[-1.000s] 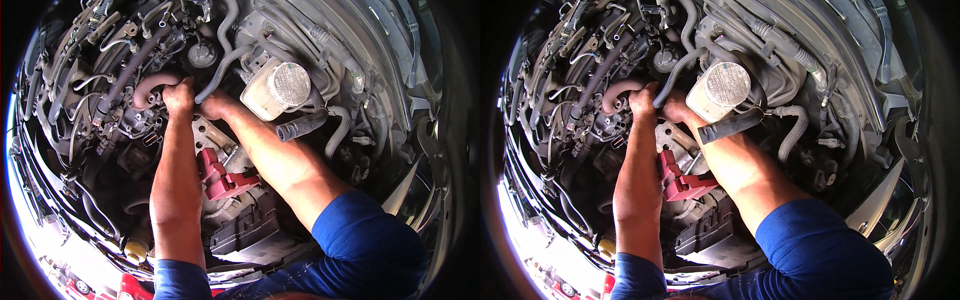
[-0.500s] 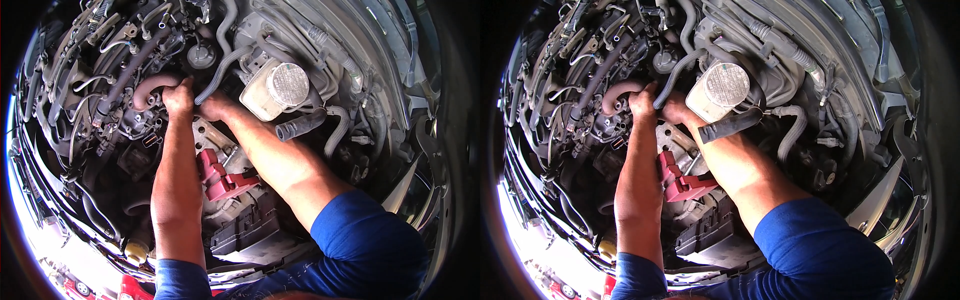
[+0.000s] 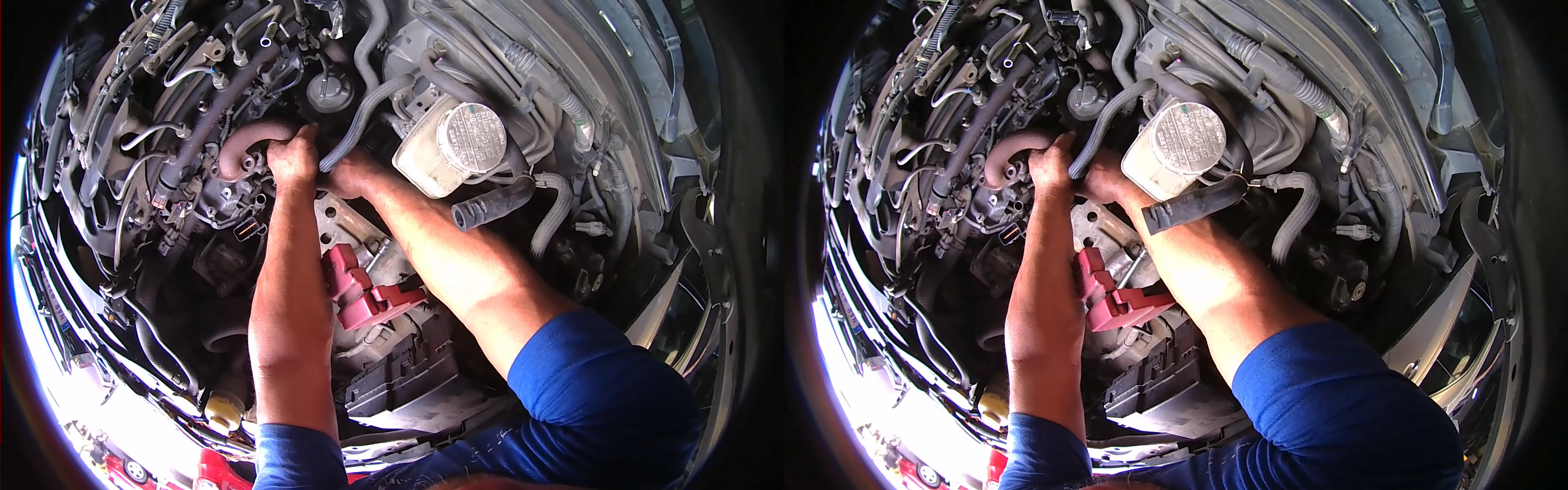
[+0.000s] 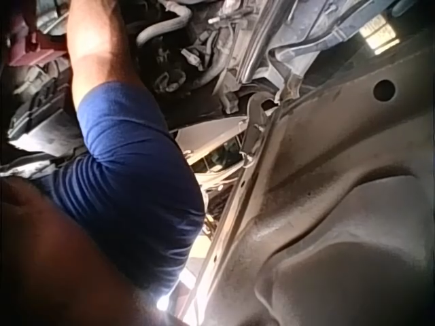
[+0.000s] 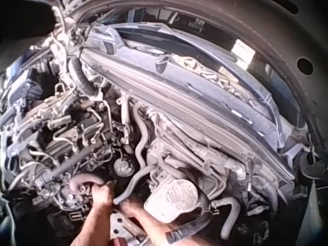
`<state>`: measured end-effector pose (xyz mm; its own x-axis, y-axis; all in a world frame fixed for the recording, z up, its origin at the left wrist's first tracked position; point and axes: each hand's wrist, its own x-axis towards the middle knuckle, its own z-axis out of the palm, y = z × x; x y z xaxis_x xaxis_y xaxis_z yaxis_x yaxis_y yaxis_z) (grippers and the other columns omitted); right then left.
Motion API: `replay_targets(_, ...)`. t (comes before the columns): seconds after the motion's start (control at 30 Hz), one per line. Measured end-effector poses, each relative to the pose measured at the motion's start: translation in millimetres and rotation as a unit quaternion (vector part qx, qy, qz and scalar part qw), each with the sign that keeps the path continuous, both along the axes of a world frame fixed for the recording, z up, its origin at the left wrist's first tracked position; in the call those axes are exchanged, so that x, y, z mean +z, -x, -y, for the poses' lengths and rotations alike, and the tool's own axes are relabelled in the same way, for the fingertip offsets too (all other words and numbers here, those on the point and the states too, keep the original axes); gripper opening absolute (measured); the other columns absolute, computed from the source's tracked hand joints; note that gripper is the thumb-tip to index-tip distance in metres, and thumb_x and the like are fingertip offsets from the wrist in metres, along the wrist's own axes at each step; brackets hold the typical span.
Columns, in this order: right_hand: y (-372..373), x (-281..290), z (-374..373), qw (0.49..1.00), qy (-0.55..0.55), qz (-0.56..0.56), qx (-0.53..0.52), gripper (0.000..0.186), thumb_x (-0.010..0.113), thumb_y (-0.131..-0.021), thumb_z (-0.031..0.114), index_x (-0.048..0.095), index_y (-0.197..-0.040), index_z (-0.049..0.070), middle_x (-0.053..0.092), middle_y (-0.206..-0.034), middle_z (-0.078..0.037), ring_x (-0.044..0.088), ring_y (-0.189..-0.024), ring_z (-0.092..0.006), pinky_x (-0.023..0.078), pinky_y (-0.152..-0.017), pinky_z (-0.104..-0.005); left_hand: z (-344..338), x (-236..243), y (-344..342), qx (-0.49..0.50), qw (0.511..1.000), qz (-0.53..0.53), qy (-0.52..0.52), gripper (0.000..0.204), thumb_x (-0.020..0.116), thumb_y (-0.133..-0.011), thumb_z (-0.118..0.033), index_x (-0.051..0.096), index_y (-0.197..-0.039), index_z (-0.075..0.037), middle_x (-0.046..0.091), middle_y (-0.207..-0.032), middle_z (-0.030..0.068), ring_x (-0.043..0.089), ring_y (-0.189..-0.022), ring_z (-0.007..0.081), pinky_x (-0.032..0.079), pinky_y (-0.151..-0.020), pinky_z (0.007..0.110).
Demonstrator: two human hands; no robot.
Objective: Installing a manifold component onto an internal combustion engine.
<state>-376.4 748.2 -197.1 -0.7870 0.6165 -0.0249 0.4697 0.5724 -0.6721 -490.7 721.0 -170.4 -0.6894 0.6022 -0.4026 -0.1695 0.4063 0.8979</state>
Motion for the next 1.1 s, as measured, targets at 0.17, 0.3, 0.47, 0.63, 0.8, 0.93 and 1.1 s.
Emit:
replay_targets(0.17,5.8,8.5,3.9,1.0,0.017,0.006,-0.017,0.042,0.07,-0.08,0.029,0.065,-0.117,0.009,0.068,-0.116,-0.017,0.065,-0.104,-0.0354,0.053,-0.089,-0.0449,4.7,-16.6,5.3,0.005,0.999,-0.009,-0.046,0.046,0.076,-0.075,-0.026,0.067,-0.107,0.007,0.07,-0.11,0.0182,0.065,-0.103,0.0273,0.047,-0.095,0.036)
replay_targets(0.3,1.6,9.2,2.2,0.999,0.004,0.027,-0.022,0.04,0.07,-0.079,0.027,0.066,-0.114,0.009,0.07,-0.111,-0.016,0.066,-0.101,-0.0358,0.053,-0.087,-0.0453,3.2,-13.6,-0.5,0.0,0.999,-0.007,-0.041,0.046,0.076,-0.075,-0.025,0.067,-0.107,0.007,0.071,-0.11,0.0181,0.066,-0.103,0.0278,0.047,-0.095,0.036)
replay_targets(0.47,6.3,12.4,3.4,1.0,-0.002,0.02,-0.004,0.042,0.071,-0.079,0.027,0.065,-0.116,0.009,0.068,-0.114,-0.016,0.065,-0.103,-0.0353,0.053,-0.087,-0.0451,4.6,-9.1,3.0,0.013,0.999,-0.013,-0.029,0.046,0.074,-0.075,-0.026,0.067,-0.107,0.007,0.071,-0.109,0.0183,0.065,-0.103,0.0286,0.047,-0.095,0.036)
replay_targets(0.63,0.4,4.8,-0.3,1.0,-0.001,0.0,-0.007,0.044,0.072,-0.079,0.027,0.064,-0.119,0.009,0.067,-0.119,-0.015,0.064,-0.106,-0.035,0.053,-0.088,-0.0446,0.7,6.0,-4.3,-0.004,1.0,-0.012,0.003,0.047,0.074,-0.075,-0.026,0.067,-0.107,0.007,0.071,-0.108,0.0181,0.065,-0.103,0.0291,0.047,-0.096,0.036)
replay_targets(0.8,8.8,18.0,2.0,0.998,0.038,0.038,-0.012,0.05,0.07,-0.08,0.028,0.06,-0.126,0.009,0.065,-0.123,-0.016,0.063,-0.109,-0.0351,0.052,-0.091,-0.044,2.1,-19.5,7.2,0.02,0.994,0.026,-0.103,0.042,0.075,-0.077,-0.024,0.068,-0.104,0.007,0.072,-0.105,0.014,0.065,-0.099,0.0246,0.047,-0.093,0.034)
replay_targets(0.93,4.7,23.2,1.8,0.999,0.047,0.01,-0.014,0.052,0.069,-0.081,0.027,0.057,-0.129,0.009,0.063,-0.126,-0.017,0.062,-0.111,-0.0351,0.052,-0.093,-0.0436,3.5,-20.5,2.4,0.017,0.991,0.064,-0.119,0.036,0.075,-0.079,-0.021,0.069,-0.102,0.005,0.071,-0.103,0.0107,0.064,-0.096,0.0205,0.047,-0.091,0.032)
replay_targets(1.1,5.5,17.9,0.5,0.999,0.033,0.023,0.002,0.052,0.068,-0.081,0.027,0.057,-0.13,0.01,0.063,-0.127,-0.017,0.062,-0.112,-0.035,0.051,-0.095,-0.0437,3.5,-22.6,0.9,0.036,0.987,0.076,-0.135,0.031,0.075,-0.079,-0.016,0.069,-0.101,0.004,0.071,-0.102,0.0101,0.063,-0.094,0.0193,0.047,-0.09,0.031)
